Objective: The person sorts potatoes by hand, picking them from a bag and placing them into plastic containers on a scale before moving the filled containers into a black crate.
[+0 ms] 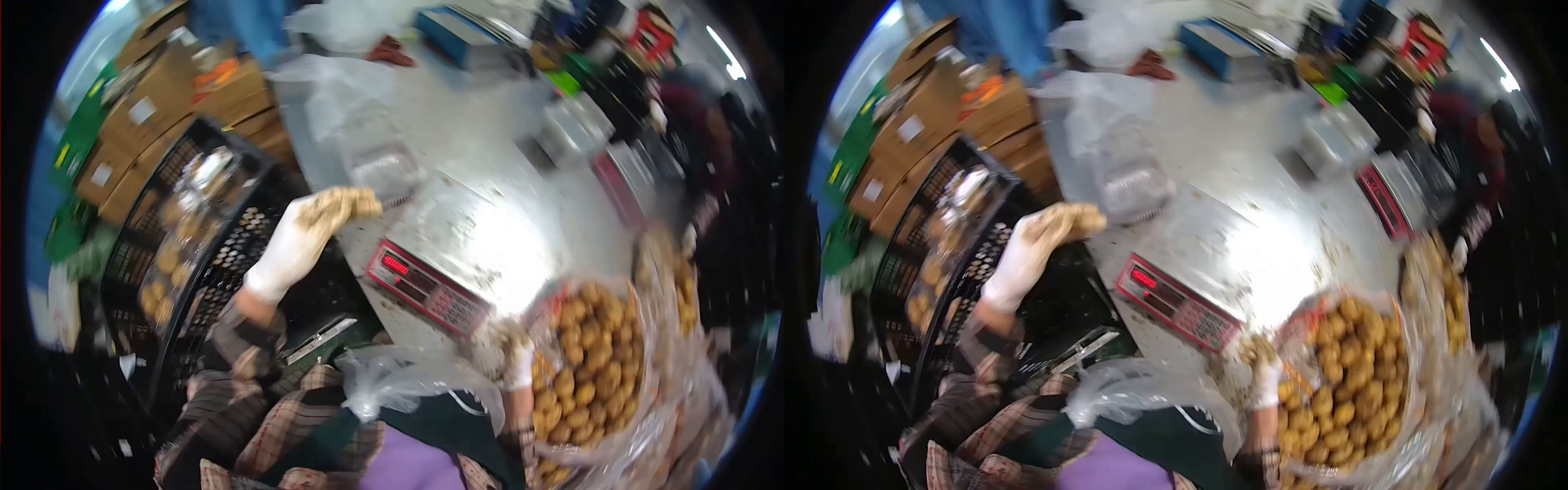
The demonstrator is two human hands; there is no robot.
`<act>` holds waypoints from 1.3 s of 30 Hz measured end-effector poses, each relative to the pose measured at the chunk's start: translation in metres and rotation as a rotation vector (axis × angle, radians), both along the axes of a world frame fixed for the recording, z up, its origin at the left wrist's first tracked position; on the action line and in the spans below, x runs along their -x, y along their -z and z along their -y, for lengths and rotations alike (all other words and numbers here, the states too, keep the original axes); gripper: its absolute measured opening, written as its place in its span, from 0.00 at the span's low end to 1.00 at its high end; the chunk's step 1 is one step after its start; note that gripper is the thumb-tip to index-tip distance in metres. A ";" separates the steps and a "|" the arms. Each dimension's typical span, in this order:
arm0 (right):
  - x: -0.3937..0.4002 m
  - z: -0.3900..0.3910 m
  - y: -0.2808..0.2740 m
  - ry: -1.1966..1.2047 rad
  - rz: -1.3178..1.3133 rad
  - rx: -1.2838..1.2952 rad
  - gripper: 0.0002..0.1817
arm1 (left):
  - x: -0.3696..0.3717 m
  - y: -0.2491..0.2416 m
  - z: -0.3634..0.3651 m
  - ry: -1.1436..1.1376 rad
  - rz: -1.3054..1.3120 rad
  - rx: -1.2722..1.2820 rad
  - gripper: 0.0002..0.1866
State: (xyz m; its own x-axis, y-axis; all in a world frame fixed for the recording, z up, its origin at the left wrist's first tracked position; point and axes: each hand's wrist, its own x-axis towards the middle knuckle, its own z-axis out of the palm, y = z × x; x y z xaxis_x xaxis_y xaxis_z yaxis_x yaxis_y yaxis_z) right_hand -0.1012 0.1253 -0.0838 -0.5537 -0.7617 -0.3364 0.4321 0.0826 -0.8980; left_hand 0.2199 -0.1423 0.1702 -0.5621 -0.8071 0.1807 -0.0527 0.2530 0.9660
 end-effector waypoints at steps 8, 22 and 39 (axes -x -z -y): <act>-0.018 -0.078 -0.017 0.126 -0.141 -0.177 0.13 | 0.072 0.246 0.177 -0.253 0.647 0.528 0.16; 0.105 -0.179 0.013 0.337 -1.104 -1.270 0.28 | 0.033 0.297 0.237 -0.203 0.627 0.466 0.09; 0.037 -0.148 -0.027 0.372 0.016 0.212 0.33 | 0.116 0.170 0.008 0.121 0.357 0.912 0.02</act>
State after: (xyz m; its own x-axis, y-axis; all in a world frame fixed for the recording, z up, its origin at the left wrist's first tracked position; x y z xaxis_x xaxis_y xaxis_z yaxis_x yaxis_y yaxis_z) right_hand -0.1380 0.2729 -0.0565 -0.7998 -0.5644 -0.2044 0.4114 -0.2674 -0.8714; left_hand 0.1038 -0.1504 0.0004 -0.7741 -0.3766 0.5089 -0.2282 0.9157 0.3307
